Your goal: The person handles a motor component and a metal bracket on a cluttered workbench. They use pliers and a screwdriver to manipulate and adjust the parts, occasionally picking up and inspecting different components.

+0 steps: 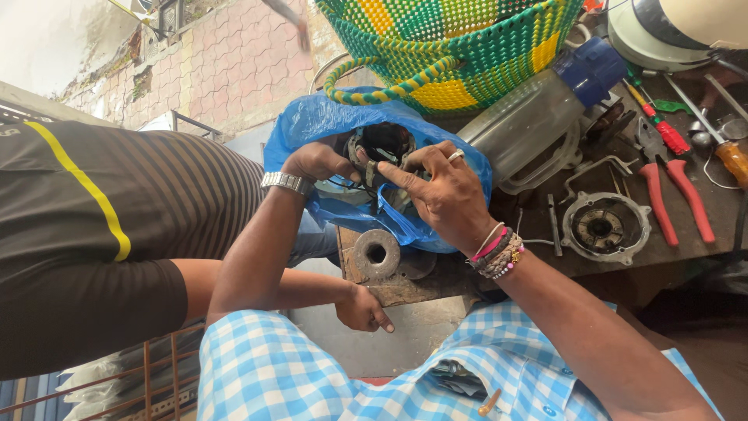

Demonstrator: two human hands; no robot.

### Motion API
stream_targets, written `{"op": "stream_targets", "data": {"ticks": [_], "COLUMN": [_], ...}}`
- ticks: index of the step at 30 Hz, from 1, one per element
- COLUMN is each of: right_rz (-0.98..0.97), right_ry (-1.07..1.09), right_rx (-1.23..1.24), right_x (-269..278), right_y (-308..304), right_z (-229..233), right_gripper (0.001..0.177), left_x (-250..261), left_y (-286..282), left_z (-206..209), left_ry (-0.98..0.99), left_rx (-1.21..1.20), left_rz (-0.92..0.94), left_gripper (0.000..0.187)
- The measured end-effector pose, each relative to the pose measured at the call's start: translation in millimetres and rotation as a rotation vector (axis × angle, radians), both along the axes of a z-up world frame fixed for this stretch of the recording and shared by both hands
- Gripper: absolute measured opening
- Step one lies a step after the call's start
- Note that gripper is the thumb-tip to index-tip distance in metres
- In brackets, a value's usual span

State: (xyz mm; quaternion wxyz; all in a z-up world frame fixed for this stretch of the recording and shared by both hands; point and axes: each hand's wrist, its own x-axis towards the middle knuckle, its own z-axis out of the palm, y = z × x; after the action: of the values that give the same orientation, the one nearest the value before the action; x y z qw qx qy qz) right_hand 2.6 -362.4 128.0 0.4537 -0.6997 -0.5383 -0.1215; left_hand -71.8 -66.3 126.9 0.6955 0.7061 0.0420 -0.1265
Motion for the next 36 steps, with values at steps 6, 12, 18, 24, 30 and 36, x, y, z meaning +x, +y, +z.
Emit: {"op": "stream_targets", "data": {"ticks": [6, 12, 18, 24, 30, 36], "right_rz": [-0.012, 0.001, 0.007, 0.025, 0.017, -0.045], "right_ry": [0.052, 0.124, 0.205, 0.143, 0.200, 0.327], "right_rx": [0.068, 0.150, 0.151, 0.093, 0.029, 0.112], "right_x": [0, -2, -4, -4, -6, -7], "right_y": [1, 4, 5, 3, 2, -1], "right_z": [-8, -13, -11, -5, 0, 1], "right_gripper": [0.052, 0.041, 0.036, 0.046, 0.045, 0.029], "left_x": [-1, 0, 0, 1, 2, 1], "left_y": [3, 4, 3, 2, -2, -11], "left_z": [-4, -4, -6, -6, -5, 9], "left_ry": [-0.024, 0.005, -0.008, 0.026, -0.011, -0.065], "left_rx": [0.064, 0.041, -0.015, -0.111, -0.085, 0.138], "left_rz": [0.013, 0.002, 0.003, 0.026, -0.013, -0.025], "left_gripper": [0.078, 0.079, 0.086, 0.092, 0.094, 0.093]}}
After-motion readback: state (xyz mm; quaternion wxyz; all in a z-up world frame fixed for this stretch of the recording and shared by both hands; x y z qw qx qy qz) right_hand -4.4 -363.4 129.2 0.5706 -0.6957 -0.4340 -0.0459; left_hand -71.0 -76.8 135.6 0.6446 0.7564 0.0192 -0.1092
